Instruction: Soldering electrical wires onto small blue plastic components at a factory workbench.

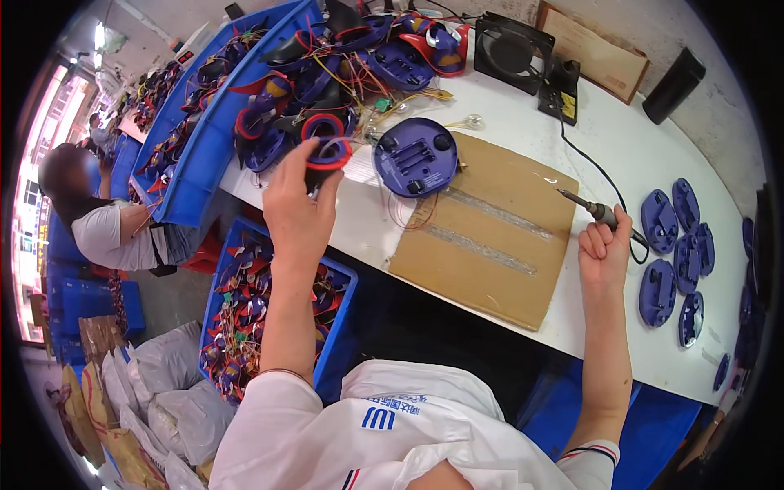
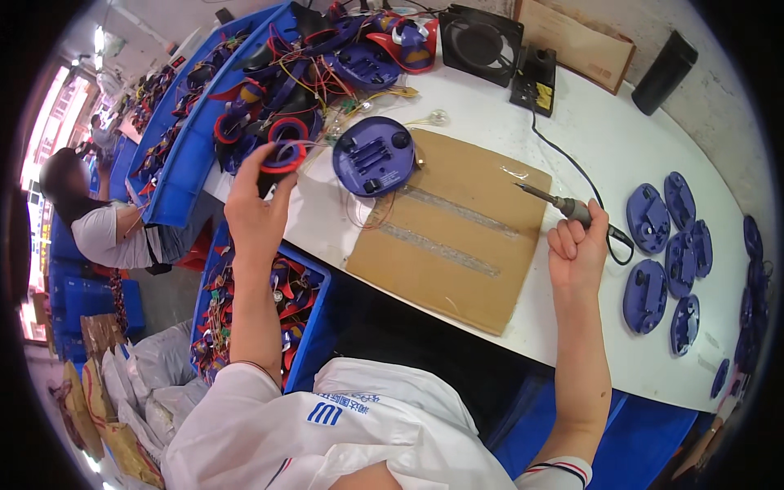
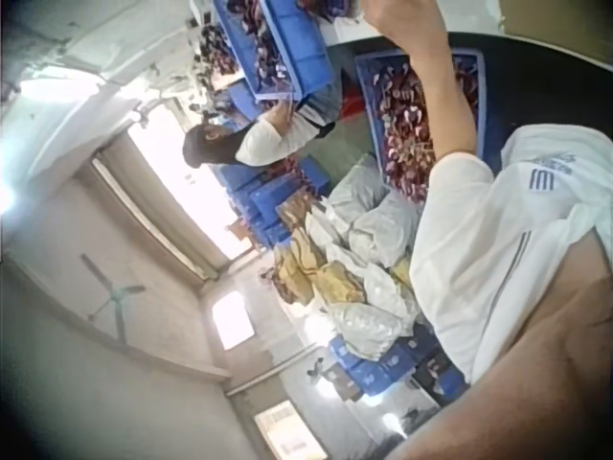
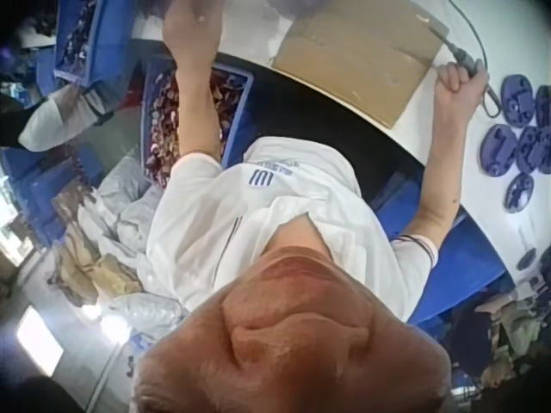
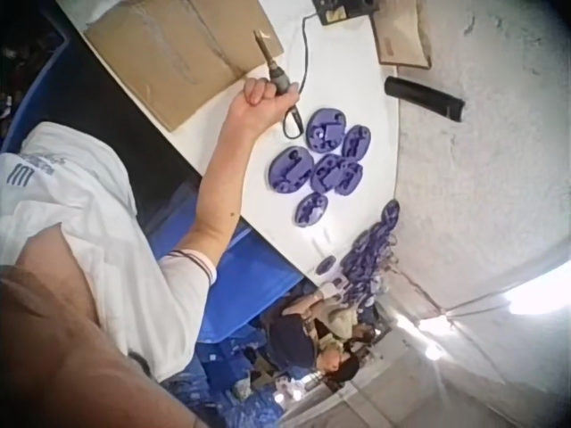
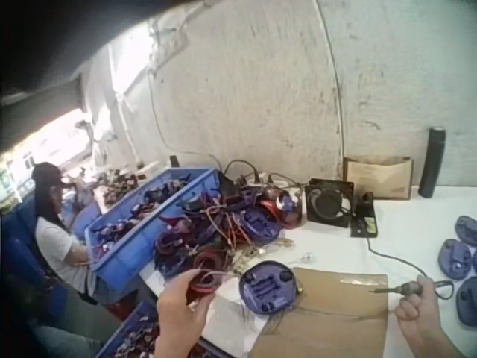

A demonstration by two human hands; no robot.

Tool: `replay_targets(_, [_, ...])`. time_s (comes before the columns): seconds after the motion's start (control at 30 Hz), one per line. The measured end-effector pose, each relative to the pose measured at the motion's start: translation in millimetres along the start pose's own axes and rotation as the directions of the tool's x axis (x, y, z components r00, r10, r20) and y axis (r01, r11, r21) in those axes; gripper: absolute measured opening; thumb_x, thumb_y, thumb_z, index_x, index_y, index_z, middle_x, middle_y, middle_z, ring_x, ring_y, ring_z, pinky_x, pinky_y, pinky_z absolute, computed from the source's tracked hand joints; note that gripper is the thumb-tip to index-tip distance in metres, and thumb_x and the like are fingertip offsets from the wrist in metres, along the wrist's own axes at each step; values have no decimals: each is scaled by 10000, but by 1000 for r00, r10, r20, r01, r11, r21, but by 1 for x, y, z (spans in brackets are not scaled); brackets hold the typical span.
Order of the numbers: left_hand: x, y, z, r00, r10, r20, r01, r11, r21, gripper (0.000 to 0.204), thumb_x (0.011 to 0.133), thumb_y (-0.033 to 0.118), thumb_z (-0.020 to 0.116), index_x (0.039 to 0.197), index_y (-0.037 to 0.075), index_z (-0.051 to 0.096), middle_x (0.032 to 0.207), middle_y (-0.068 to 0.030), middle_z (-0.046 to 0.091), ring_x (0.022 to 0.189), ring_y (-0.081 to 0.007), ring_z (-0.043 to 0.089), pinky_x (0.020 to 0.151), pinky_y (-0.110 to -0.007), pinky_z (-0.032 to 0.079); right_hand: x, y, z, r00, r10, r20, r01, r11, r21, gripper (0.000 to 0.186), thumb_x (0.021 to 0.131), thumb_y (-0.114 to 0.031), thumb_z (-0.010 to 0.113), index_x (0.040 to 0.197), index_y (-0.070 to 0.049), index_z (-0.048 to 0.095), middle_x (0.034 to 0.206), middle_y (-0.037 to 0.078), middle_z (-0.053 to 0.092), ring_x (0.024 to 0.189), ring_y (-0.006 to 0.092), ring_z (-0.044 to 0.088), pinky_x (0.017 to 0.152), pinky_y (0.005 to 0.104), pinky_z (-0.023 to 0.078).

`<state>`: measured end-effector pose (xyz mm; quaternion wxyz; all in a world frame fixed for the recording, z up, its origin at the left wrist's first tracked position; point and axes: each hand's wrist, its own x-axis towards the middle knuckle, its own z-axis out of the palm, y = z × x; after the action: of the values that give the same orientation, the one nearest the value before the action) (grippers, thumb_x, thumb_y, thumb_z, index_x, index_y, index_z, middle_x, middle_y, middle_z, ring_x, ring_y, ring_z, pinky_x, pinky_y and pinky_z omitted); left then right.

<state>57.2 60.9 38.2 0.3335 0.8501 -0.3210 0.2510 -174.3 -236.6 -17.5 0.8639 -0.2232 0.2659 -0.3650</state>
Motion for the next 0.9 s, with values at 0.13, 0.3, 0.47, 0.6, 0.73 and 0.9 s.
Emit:
replay_targets(0.13, [14,28,27,987,99,-128,-111,989,-96,452,683,29,724,1112,49,585,982,-72,662,802,-234,628,715,-316,475,-1,2,1,999,9,-45,-8,1000,11,217,935,-214,516,794,-49,523,445,-85,289,338,22,200,340,178,173])
replay_targets(0.3, [13,62,62,962,254,104,-250,967,-52,589,659,176,766,1198,115,539,1160,-110,585,969,-295,577,820,-390,423,-3,1,6,998,6,-70,-5,1000,11,219,934,-218,518,791,-53,521,445,-84,296,335,21,202,335,179,170])
replay_targets(0.47, [18,56,86,902,126,414,-130,991,-19,725,643,337,773,1283,186,469,1307,-194,453,1074,-386,500,888,-475,366,-7,2,9,994,12,-113,-12,1000,2,216,934,-219,519,787,-60,517,447,-82,302,329,21,203,328,181,164])
replay_targets(0.6, [31,36,116,938,166,303,-212,969,125,776,693,416,729,1365,244,381,1341,-255,387,1144,-419,438,909,-543,330,-5,5,12,995,38,-95,-38,999,10,214,933,-220,519,781,-69,514,448,-82,303,325,23,204,323,183,161])
replay_targets(0.73, [46,20,149,966,215,144,-247,931,268,799,742,437,684,1428,320,292,1412,-272,291,1282,-476,271,895,-671,287,-8,1,12,994,28,-107,-28,1000,0,216,932,-223,519,773,-78,510,448,-83,301,323,23,206,320,184,160])
replay_targets(0.9, [75,7,160,966,42,257,-126,939,320,799,742,440,671,1427,343,272,1448,-269,228,1301,-518,224,930,-723,269,-7,1,11,995,35,-91,-37,999,-12,205,925,-229,531,772,-95,509,444,-88,288,330,24,208,328,186,159])
